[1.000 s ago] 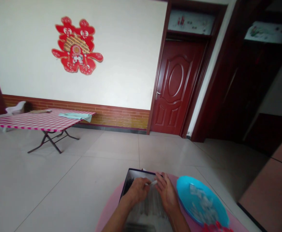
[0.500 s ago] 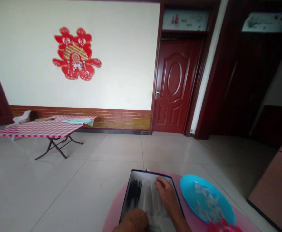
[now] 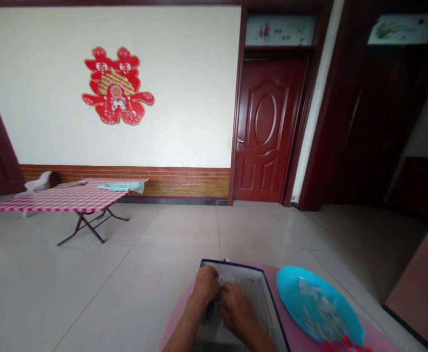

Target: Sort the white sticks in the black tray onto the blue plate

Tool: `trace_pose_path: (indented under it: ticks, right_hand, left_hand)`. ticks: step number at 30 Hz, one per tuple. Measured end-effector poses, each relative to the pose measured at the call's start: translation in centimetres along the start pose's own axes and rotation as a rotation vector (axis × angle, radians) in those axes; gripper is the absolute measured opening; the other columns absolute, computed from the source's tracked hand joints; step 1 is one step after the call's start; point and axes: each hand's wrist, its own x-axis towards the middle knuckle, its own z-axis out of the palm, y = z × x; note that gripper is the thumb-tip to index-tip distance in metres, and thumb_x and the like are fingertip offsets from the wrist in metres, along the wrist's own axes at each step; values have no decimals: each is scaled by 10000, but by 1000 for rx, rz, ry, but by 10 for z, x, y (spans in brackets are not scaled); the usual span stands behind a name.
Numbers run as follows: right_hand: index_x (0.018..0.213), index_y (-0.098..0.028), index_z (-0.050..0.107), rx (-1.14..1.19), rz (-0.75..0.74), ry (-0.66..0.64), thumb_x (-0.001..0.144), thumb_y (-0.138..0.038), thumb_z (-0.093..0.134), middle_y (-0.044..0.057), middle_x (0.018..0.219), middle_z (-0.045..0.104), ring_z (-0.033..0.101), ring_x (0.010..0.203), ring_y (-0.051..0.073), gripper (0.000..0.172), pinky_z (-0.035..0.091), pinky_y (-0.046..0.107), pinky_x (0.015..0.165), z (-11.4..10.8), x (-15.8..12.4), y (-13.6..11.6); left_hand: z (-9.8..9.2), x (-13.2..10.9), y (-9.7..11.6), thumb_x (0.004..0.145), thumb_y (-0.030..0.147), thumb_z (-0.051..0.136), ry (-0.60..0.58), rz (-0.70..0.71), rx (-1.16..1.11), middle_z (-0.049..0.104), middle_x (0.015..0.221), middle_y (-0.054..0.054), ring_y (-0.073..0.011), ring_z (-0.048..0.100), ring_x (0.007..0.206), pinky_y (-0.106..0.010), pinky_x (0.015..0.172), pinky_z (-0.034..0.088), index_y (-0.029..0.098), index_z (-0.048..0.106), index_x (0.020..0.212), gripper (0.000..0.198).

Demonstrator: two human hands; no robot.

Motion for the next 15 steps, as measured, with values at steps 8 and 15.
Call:
trace_pose_path:
  ticks: [8,15]
  right_hand:
    - [999,-192,661,-196,18,-180,661,-145,537,98,1050,630,514,1023,296,363,308,433,886,7,-1,-7]
    - [953,-238,651,-228,41,-228,668,-135,531,69,1095,601,482,1089,272,326,296,438,926,-6,-4,-7]
  left_hand:
    - [19,-5,-13,866,129,431,57,-27,46,718,996,-83,-180,638,979,-249,878,434,164,693,1017,304]
    - [23,-6,-15,865,133,431,98,-13,-27,718,989,-84,-188,634,975,-253,882,426,154,703,1000,304]
